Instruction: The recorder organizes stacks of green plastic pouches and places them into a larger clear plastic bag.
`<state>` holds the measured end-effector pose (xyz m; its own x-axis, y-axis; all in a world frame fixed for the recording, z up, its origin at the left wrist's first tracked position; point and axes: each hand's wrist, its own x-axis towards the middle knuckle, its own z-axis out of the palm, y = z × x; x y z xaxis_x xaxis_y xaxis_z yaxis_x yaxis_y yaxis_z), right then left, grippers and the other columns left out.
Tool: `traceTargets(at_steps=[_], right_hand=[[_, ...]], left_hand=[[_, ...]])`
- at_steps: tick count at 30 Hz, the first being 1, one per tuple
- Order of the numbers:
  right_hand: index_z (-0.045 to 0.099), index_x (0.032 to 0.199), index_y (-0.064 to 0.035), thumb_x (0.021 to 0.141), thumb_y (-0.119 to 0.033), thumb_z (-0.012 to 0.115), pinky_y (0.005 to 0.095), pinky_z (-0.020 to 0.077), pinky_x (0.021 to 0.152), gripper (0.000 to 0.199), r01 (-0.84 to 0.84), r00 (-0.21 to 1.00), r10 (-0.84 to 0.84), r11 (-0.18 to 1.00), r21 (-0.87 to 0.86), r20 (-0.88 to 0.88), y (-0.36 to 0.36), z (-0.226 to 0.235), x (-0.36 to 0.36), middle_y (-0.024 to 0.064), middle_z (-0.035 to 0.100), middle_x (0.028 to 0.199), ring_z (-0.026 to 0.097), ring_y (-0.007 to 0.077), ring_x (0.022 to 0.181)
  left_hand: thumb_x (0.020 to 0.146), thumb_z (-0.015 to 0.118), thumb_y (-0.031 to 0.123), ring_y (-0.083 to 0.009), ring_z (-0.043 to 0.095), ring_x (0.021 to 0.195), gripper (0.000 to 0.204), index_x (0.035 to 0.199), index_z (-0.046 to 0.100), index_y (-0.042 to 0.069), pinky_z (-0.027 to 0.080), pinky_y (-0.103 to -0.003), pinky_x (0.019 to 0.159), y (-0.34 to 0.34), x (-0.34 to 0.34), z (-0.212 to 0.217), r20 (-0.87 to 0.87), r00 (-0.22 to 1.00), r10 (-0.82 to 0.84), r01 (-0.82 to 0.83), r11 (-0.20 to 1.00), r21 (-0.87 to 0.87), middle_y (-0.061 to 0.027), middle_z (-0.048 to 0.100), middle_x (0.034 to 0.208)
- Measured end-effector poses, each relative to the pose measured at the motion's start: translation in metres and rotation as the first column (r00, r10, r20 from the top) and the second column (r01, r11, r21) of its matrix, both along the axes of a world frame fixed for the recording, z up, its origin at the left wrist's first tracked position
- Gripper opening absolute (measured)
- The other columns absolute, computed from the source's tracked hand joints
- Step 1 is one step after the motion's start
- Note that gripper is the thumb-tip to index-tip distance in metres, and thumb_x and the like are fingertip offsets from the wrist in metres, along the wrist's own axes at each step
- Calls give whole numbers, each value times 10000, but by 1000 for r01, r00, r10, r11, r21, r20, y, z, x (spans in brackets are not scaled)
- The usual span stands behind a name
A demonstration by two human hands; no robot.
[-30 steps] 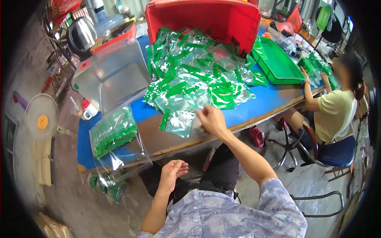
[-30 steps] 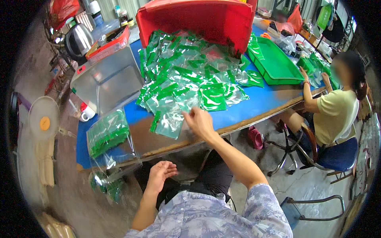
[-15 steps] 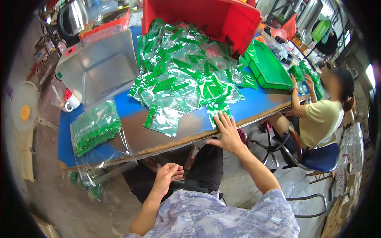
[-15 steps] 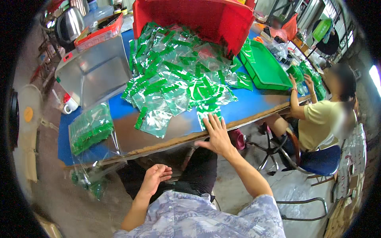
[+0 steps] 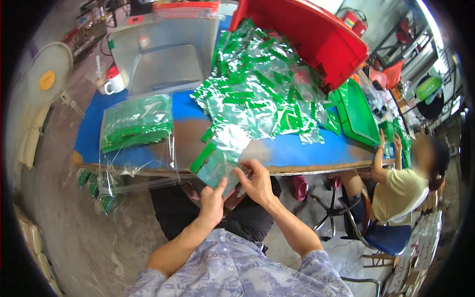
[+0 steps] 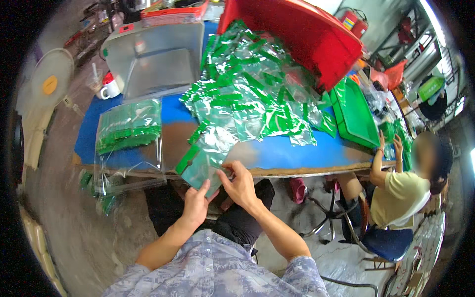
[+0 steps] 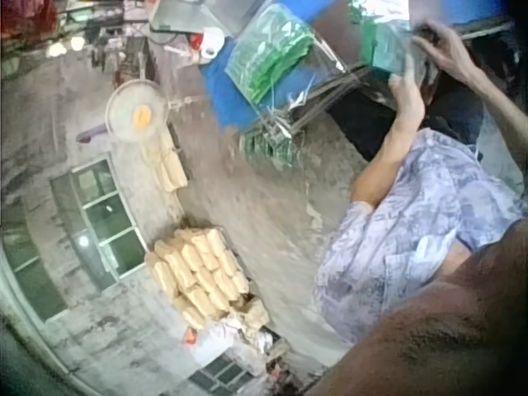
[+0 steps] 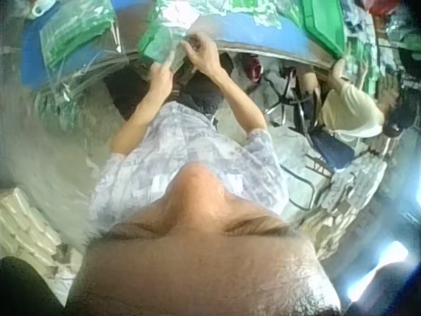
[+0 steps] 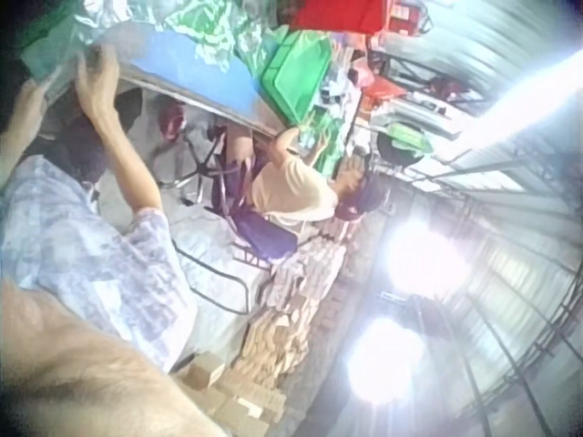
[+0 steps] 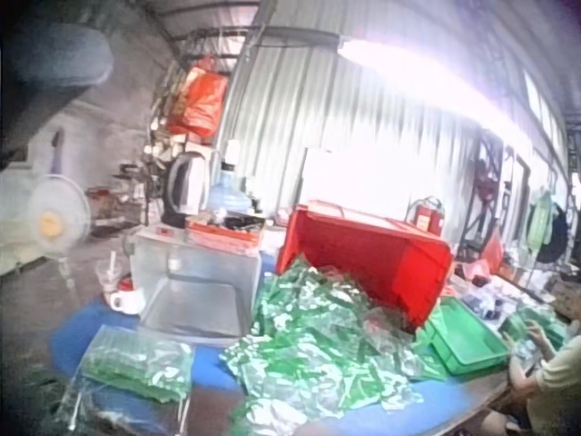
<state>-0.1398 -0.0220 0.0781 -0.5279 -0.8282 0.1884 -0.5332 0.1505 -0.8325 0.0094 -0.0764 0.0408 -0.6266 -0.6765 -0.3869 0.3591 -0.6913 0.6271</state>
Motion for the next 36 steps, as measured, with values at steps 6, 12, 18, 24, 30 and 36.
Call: traceTargets(at_steps=[6, 12, 18, 24, 30, 36], right_hand=[[532, 1362, -7, 966, -257, 558, 524, 299, 1144, 469, -308, 741, 349, 936, 172, -573, -21, -8, -40, 240, 495, 1426, 418, 434, 1357], [591, 1264, -6, 934, -250, 618, 494, 400, 1064, 411, -357, 786, 340, 931, 71, -517, -30, 0, -59, 221, 580, 1320, 543, 418, 1218], [393, 1510, -61, 812, -691, 629, 625, 127, 1182, 970, -61, 724, 325, 909, 413, -608, -11, -14, -81, 205, 311, 1588, 178, 488, 1477], [563, 1317, -74, 737, -120, 740, 478, 396, 1041, 608, -303, 677, 320, 942, 145, -663, 11, -17, -21, 95, 559, 1380, 511, 326, 1259], [620, 1235, -67, 708, -31, 661, 458, 391, 1052, 530, -400, 674, 295, 916, 0, -677, 1, -29, -24, 79, 626, 1294, 568, 284, 1187], [577, 1309, -55, 799, -60, 644, 530, 320, 1133, 514, -323, 730, 223, 946, -38, -646, -21, -21, -48, 132, 569, 1387, 496, 325, 1317]], left_hand=[[973, 663, 191, -163, 633, 1040, 302, 1216, 595, 25, 580, -364, 860, -15, 26, -4, 82, 984, 157, -156, 987, -26, -56, 636, 1174], [904, 738, 131, -168, 652, 983, 342, 1210, 616, 37, 529, -342, 773, -17, 33, -17, 182, 967, 180, -189, 981, 34, -40, 671, 1085], [926, 708, 101, -152, 632, 1036, 325, 1214, 604, -7, 506, -305, 878, -23, 43, -10, 82, 973, 218, -216, 976, -27, -66, 668, 1146], [934, 695, 91, -183, 636, 1086, 359, 1262, 577, 7, 509, -335, 958, -16, 39, -12, 58, 996, 64, -70, 993, 92, -79, 651, 1206], [933, 685, 75, -202, 642, 1107, 363, 1276, 575, 28, 536, -364, 948, -21, 30, -7, 13, 999, -32, 29, 979, 202, -71, 646, 1226], [878, 743, 42, -148, 619, 1058, 398, 1248, 606, -15, 454, -313, 962, -19, 43, 2, 111, 984, 137, -121, 983, -136, -60, 664, 1187]])
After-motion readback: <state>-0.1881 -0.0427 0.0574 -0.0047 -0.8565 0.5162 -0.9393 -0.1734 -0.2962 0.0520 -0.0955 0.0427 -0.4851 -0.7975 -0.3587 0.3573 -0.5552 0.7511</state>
